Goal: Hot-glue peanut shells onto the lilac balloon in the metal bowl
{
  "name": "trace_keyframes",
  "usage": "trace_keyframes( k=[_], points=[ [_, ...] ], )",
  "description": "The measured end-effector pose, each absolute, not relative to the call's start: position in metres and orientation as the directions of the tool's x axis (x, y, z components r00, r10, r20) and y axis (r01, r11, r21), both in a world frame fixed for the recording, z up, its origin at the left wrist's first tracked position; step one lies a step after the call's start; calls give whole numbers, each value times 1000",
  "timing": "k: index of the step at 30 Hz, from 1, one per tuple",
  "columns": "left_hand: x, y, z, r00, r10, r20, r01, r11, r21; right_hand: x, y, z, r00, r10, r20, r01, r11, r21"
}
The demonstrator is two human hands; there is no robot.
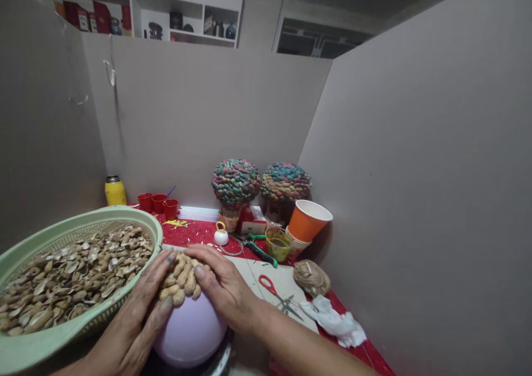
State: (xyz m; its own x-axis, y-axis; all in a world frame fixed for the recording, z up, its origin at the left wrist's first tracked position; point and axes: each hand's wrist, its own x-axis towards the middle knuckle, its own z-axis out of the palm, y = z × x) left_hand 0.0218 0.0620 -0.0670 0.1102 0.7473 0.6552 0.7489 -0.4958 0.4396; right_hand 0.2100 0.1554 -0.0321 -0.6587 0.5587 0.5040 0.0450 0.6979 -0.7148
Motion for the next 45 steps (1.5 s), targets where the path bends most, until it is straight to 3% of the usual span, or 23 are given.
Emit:
trace_keyframes(
  k=[16, 24, 34, 41, 45],
  points=[
    [20, 59, -63, 132, 782, 609, 742, -485, 463, 211, 152, -34, -665, 560, 494, 60, 699, -713],
    [19, 59, -67, 97, 821, 563, 675, -470, 568, 210, 155, -34, -668, 562, 487, 74, 702, -708],
    [19, 48, -57, 90, 904, 417, 562, -392, 729, 214, 157, -46, -654, 672, 346, 171, 577, -799],
    [14, 48, -79, 106, 786, 609, 604, -537, 588, 211, 152, -33, -643, 625, 443, 116, 651, -750],
    [15, 48, -84, 124, 750, 650, 663, -550, 508, 211, 152, -33, -639, 601, 480, 82, 673, -735]
  ],
)
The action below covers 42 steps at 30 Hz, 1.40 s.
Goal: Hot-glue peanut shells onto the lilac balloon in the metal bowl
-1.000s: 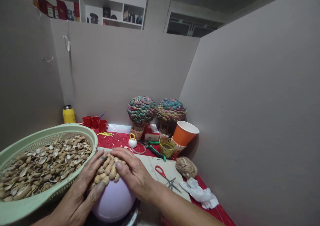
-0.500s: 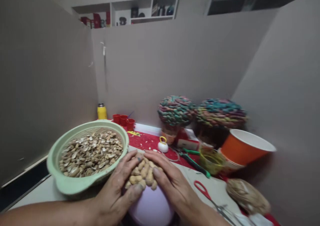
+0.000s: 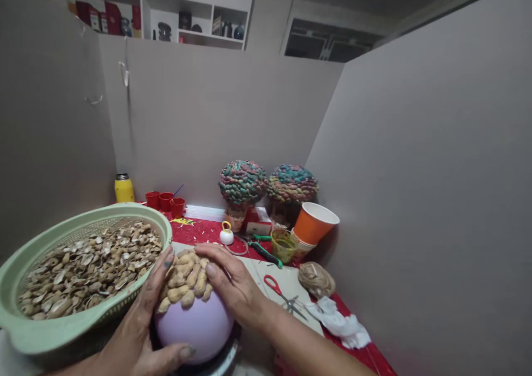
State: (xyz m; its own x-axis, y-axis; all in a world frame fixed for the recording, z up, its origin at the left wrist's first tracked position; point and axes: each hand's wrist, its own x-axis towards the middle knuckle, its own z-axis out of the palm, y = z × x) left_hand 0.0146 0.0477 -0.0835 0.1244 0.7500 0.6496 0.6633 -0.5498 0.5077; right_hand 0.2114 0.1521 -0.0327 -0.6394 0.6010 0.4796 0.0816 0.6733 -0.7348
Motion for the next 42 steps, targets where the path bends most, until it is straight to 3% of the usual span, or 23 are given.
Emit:
trace_keyframes(
  k=[5, 11, 16, 18, 21, 24, 31, 35, 38, 40, 42],
  points=[
    [16, 48, -89, 100, 737, 668, 708, -525, 473, 212, 151, -33, -670, 567, 479, 64, 688, -723],
    [16, 46, -90, 89, 739, 668, 735, -501, 456, 230, 139, -17, -634, 582, 510, 155, 741, -653],
    [17, 46, -84, 98, 726, 680, 723, -522, 452, 270, 112, -6, -502, 684, 529, 378, 724, -577],
    [17, 47, -82, 110, 714, 692, 715, -540, 443, 291, 98, -10, -478, 749, 459, 538, 663, -521],
    [17, 49, -82, 117, 704, 700, 714, -550, 433, 319, 75, -24, -465, 851, 244, 760, 525, -382],
    [15, 50, -83, 125, 704, 699, 718, -551, 426, 337, 57, -43, -417, 903, 101, 848, 426, -315],
    [15, 45, -82, 129, 702, 700, 704, -562, 434, 338, 54, -73, -354, 930, 100, 871, 366, -327],
    [14, 45, -84, 123, 696, 708, 691, -572, 443, 338, 54, -81, -326, 935, 136, 865, 353, -357],
    [15, 46, -87, 114, 703, 702, 697, -560, 448, 348, 51, -81, -294, 931, 218, 761, 366, -536],
    [15, 46, -88, 107, 708, 699, 706, -548, 448, 355, 49, -73, -206, 947, 247, 531, 320, -784],
    [15, 46, -88, 97, 708, 699, 711, -541, 449, 359, 47, -58, -84, 972, 220, 167, 231, -959]
  ],
)
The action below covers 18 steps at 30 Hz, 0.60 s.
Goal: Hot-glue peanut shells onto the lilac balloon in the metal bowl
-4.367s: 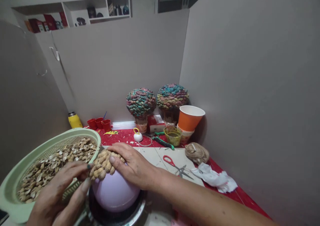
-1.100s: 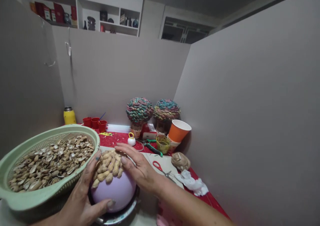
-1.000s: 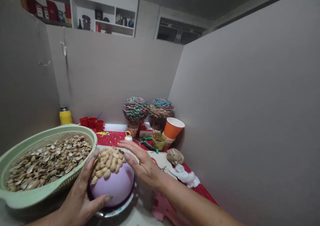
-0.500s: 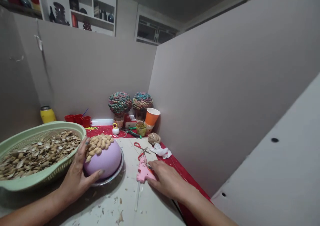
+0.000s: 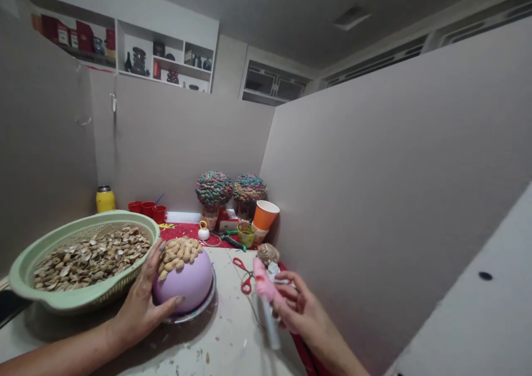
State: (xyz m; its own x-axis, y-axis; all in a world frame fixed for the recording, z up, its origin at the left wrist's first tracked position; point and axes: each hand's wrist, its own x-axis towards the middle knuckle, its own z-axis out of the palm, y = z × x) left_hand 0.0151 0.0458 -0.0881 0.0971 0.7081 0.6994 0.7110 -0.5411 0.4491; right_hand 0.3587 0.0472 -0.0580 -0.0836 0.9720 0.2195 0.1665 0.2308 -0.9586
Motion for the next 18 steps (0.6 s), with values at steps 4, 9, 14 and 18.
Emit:
trace_keyframes(
  k=[4, 9, 14, 18],
  points=[
    [14, 48, -90, 90, 697, 711, 721, -538, 436, 345, 45, -27, 53, 970, 237, -404, 238, -883],
    [11, 55, -98, 89, 668, 739, 733, -546, 406, 308, 61, -23, -40, 982, 187, -471, 146, -870],
    [9, 55, -100, 110, 653, 749, 746, -553, 372, 280, 87, -33, -101, 974, 203, -505, 125, -854],
    [10, 52, -101, 99, 642, 760, 733, -564, 381, 266, 99, -48, -106, 975, 195, -524, 112, -845]
  ],
)
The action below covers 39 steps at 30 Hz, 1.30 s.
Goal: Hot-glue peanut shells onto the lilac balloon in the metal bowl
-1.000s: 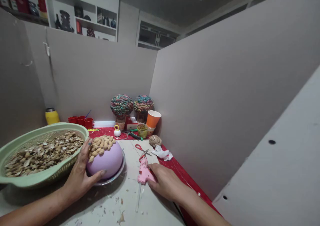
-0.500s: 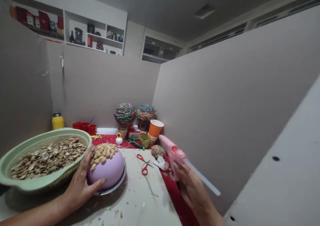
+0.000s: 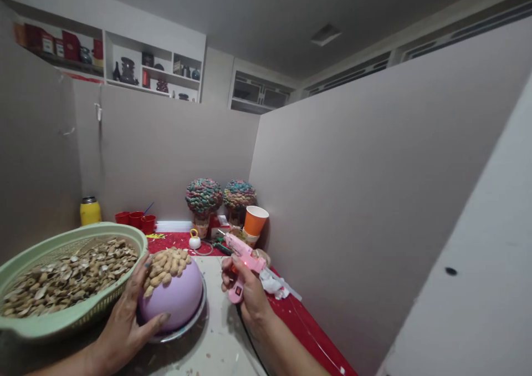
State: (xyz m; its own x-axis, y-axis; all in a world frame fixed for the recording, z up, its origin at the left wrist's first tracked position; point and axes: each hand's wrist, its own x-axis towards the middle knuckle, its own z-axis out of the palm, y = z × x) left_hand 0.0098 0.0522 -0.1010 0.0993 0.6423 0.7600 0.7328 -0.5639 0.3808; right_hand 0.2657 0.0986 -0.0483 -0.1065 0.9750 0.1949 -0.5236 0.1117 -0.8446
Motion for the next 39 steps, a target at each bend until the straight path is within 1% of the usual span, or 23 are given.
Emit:
trace_keyframes(
  k=[4, 8, 16, 23, 26, 31, 35, 37, 39],
  points=[
    [10, 50, -102, 95, 654, 751, 703, -578, 415, 263, 104, -72, -147, 978, 148, -508, 54, -860],
    [10, 47, -99, 113, 673, 731, 686, -585, 432, 269, 110, -85, -173, 973, 150, -503, 44, -863],
    [12, 44, -97, 117, 686, 718, 673, -586, 451, 273, 111, -87, -203, 971, 124, -462, 17, -887],
    [11, 45, -101, 131, 683, 719, 635, -615, 468, 275, 109, -88, -215, 973, 88, -475, -25, -880],
    [10, 45, -100, 154, 663, 733, 620, -642, 451, 277, 109, -90, -222, 974, 46, -509, -76, -857],
    [10, 45, -95, 170, 678, 715, 622, -637, 456, 279, 108, -92, -194, 978, -72, -572, -172, -802],
    [11, 46, -97, 147, 707, 692, 589, -625, 512, 278, 108, -91, -195, 969, -150, -591, -238, -771],
    [12, 47, -99, 127, 714, 688, 567, -621, 540, 278, 107, -91, -197, 966, -169, -591, -254, -765],
    [13, 48, -100, 104, 711, 695, 573, -614, 542, 279, 106, -92, -201, 964, -172, -588, -259, -766]
  ],
)
